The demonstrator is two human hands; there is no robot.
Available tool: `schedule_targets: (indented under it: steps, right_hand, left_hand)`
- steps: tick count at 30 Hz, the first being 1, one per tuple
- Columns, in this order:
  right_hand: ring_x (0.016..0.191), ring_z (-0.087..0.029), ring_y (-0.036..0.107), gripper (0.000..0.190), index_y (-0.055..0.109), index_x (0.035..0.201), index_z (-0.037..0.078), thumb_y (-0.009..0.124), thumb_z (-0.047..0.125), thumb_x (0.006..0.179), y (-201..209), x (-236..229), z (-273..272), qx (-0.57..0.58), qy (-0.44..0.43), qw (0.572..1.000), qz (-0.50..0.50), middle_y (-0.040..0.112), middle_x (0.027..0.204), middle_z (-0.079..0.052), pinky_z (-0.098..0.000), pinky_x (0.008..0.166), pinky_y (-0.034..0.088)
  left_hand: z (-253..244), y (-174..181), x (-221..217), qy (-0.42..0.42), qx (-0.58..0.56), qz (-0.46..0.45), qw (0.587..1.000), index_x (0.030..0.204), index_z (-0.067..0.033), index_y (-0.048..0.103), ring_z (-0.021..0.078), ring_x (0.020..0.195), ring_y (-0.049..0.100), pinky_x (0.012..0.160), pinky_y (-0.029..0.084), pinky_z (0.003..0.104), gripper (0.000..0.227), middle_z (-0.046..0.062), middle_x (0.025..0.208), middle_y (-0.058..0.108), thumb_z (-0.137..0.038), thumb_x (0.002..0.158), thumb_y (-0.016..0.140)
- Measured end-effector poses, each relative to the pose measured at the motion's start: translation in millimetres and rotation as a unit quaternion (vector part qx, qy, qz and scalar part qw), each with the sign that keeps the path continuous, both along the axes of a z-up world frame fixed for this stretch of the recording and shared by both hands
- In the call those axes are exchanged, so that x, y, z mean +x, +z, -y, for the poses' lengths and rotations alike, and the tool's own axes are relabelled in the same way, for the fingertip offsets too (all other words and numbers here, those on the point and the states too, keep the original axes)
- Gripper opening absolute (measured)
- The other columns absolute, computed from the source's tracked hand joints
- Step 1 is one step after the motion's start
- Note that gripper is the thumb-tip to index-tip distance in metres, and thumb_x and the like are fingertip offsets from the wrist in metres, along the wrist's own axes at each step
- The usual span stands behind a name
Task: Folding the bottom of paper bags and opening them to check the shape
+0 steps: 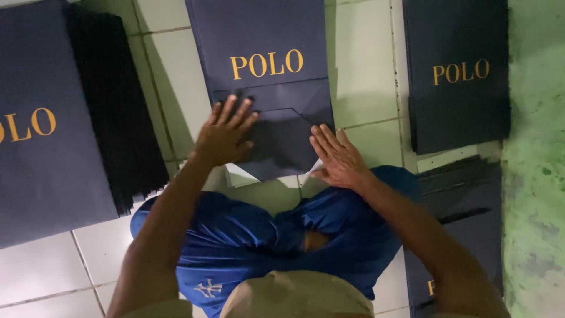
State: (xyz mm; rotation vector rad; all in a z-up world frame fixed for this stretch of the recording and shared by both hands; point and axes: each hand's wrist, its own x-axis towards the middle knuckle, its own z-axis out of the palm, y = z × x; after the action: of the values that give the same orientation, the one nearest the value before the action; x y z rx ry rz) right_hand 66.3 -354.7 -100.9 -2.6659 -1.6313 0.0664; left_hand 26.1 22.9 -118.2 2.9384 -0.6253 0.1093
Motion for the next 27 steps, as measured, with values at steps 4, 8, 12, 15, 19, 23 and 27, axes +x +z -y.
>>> schedule_targets:
  steps: [4, 8, 12, 15, 19, 23, 27]
  right_hand:
    - [0.152, -0.043, 0.033, 0.098, 0.037, 0.159, 0.003, 0.034, 0.078, 0.096, -2.7, 5.1, -0.4, 0.026, 0.012, 1.0, -0.003, 0.034, 0.166, -0.022, -0.0685, 0.109, 0.035]
    - [0.152, -0.045, 0.031, 0.092, 0.037, 0.16, 0.006, 0.036, 0.074, 0.098, 1.6, 6.5, -4.2, 0.041, -0.004, 0.999, 0.015, 0.033, 0.167, -0.02, -0.069, 0.108, 0.035]
    - [0.157, -0.043, 0.016, 0.092, 0.029, 0.166, 0.01, 0.027, 0.076, 0.101, -20.4, 25.8, -34.3, 0.071, -0.011, 0.996, 0.053, 0.022, 0.173, -0.015, -0.0654, 0.118, 0.018]
    - [0.15, -0.046, 0.035, 0.087, 0.044, 0.156, 0.007, 0.04, 0.072, 0.099, -0.6, 36.7, -76.3, 0.061, -0.02, 0.996, 0.07, 0.039, 0.165, -0.017, -0.0668, 0.112, 0.034]
    - [0.149, -0.046, 0.037, 0.084, 0.048, 0.154, 0.006, 0.043, 0.07, 0.1, -11.9, 47.7, -102.5, 0.083, -0.044, 0.992, 0.083, 0.042, 0.163, -0.017, -0.0664, 0.112, 0.035]
    - [0.151, -0.044, 0.034, 0.085, 0.046, 0.155, 0.005, 0.045, 0.069, 0.098, -5.8, 33.7, -77.1, 0.06, -0.067, 0.993, 0.077, 0.04, 0.164, -0.018, -0.0642, 0.115, 0.033]
    - [0.139, -0.045, 0.049, 0.083, 0.052, 0.15, 0.004, 0.025, 0.067, 0.104, 0.2, 7.9, -45.1, 0.076, -0.142, 0.973, 0.166, 0.048, 0.155, -0.026, -0.0574, 0.102, 0.048]
  left_hand:
    - [-26.2, 9.8, -7.6, 0.018, 0.048, -0.016, 0.999, 0.155, -0.0362, 0.048, 0.0441, 0.153, 0.031, 0.117, 0.035, 0.063, 0.082, 0.007, 0.172, 0.029, -0.068, 0.081, 0.064]
    - [-22.2, 12.2, -2.2, 0.025, 0.067, -0.088, 0.994, 0.155, -0.0411, 0.045, 0.041, 0.157, 0.02, 0.122, 0.028, 0.059, 0.08, 0.004, 0.175, 0.021, -0.075, 0.083, 0.056]
    - [-21.9, 13.2, 0.9, 0.017, 0.106, -0.114, 0.988, 0.16, -0.0355, 0.037, 0.0436, 0.158, 0.016, 0.123, 0.026, 0.056, 0.089, 0.009, 0.174, 0.02, -0.078, 0.083, 0.055]
    - [-14.8, 25.0, 5.9, 0.006, 0.133, -0.168, 0.977, 0.161, -0.0391, 0.03, 0.0485, 0.156, 0.011, 0.123, 0.021, 0.057, 0.089, 0.013, 0.173, 0.015, -0.075, 0.085, 0.056]
    - [-15.4, 20.3, 0.2, 0.016, 0.134, -0.107, 0.985, 0.157, -0.0449, 0.036, 0.048, 0.155, 0.019, 0.119, 0.028, 0.059, 0.084, 0.013, 0.173, 0.02, -0.074, 0.082, 0.06]
    - [-7.9, 10.4, -10.4, 0.046, 0.05, -0.021, 0.997, 0.15, -0.0465, 0.048, 0.0488, 0.151, 0.029, 0.113, 0.036, 0.064, 0.073, 0.015, 0.169, 0.029, -0.063, 0.082, 0.068]
    - [-1.2, -18.0, -28.9, 0.093, -0.021, 0.125, 0.988, 0.154, -0.0444, 0.044, 0.0507, 0.147, 0.036, 0.107, 0.04, 0.064, 0.056, 0.019, 0.167, 0.034, -0.049, 0.099, 0.054]
